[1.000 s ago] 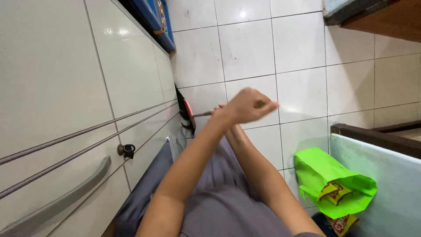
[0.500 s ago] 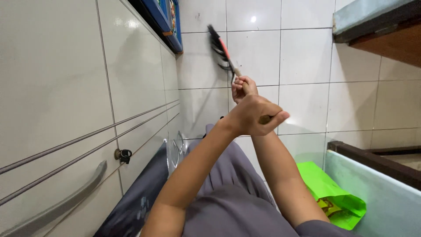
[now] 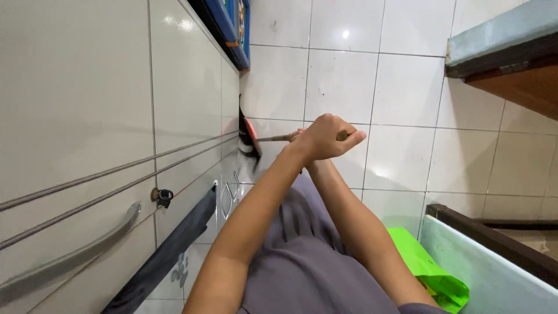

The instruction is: Sweep the floor using a broom in an indoor environment.

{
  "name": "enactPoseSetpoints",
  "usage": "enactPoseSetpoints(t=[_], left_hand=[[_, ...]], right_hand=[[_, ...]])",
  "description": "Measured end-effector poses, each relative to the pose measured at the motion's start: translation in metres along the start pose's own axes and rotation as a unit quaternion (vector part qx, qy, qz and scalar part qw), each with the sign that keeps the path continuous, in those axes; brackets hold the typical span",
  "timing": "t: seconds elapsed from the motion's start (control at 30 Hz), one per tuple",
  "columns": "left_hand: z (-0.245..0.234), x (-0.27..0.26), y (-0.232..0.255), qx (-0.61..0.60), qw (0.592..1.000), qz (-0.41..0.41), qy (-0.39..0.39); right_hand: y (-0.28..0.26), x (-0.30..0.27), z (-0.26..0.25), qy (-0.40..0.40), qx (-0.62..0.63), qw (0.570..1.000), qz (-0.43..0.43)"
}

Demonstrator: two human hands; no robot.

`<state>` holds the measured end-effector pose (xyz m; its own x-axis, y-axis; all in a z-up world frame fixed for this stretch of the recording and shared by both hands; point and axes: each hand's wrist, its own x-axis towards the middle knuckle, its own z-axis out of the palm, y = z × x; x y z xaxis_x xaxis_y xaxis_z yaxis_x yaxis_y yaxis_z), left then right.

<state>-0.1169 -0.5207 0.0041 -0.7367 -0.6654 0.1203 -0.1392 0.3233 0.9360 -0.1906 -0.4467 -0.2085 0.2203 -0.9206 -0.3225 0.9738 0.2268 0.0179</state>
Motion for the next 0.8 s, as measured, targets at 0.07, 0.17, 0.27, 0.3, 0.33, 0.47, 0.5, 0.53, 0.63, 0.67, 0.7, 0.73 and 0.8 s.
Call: enactPoseSetpoints(t=[0.07, 0.17, 0.27, 0.3, 0.33, 0.47, 0.5, 0.53, 0.63, 0.67, 0.7, 0.73, 0.8], left_hand=[[0.001, 0.004, 0.0, 0.003, 1.0, -0.014, 0.02], [0.003, 0.012, -0.001, 0.002, 0.998, 0.003, 0.063], [0.009, 0.014, -0.003, -0.017, 0.998, -0.02, 0.057], [0.009, 0.014, -0.002, -0.006, 0.997, 0.005, 0.08], [0.01, 0.015, -0.002, 0.005, 0.994, 0.031, 0.103], [0.015, 0.003, -0.008, 0.014, 0.997, 0.033, 0.071], [0.017, -0.001, -0.008, 0.031, 0.995, 0.062, 0.078], [0.02, -0.005, -0.009, 0.048, 0.991, 0.09, 0.085], [0.007, -0.001, 0.008, 0.012, 0.996, 0.07, 0.055], [0.0, 0.002, 0.022, 0.013, 0.996, 0.072, 0.055], [-0.006, 0.003, 0.036, 0.009, 0.996, 0.072, 0.048], [-0.011, 0.004, 0.05, 0.005, 0.996, 0.072, 0.042], [-0.017, 0.008, 0.059, -0.005, 0.996, 0.077, 0.038]], right_hand=[[-0.006, 0.012, -0.023, -0.043, 0.007, 0.999, -0.012], [-0.014, 0.018, 0.017, 0.003, 0.049, 0.999, 0.016], [-0.02, 0.016, 0.041, 0.056, 0.094, 0.993, 0.045], [-0.023, 0.015, 0.046, 0.074, 0.109, 0.99, 0.054], [-0.025, 0.015, 0.052, 0.091, 0.123, 0.986, 0.063], [-0.033, 0.028, 0.065, 0.134, 0.162, 0.973, 0.091], [-0.033, 0.029, 0.067, 0.16, 0.136, 0.974, 0.084], [-0.033, 0.029, 0.068, 0.185, 0.109, 0.974, 0.077], [-0.029, 0.016, 0.087, 0.086, 0.073, 0.986, 0.122], [-0.026, 0.013, 0.089, 0.084, 0.071, 0.986, 0.121], [-0.022, 0.007, 0.088, 0.085, 0.052, 0.989, 0.109], [-0.018, 0.0, 0.088, 0.087, 0.034, 0.991, 0.098], [-0.01, -0.007, 0.083, 0.085, 0.004, 0.993, 0.078]])
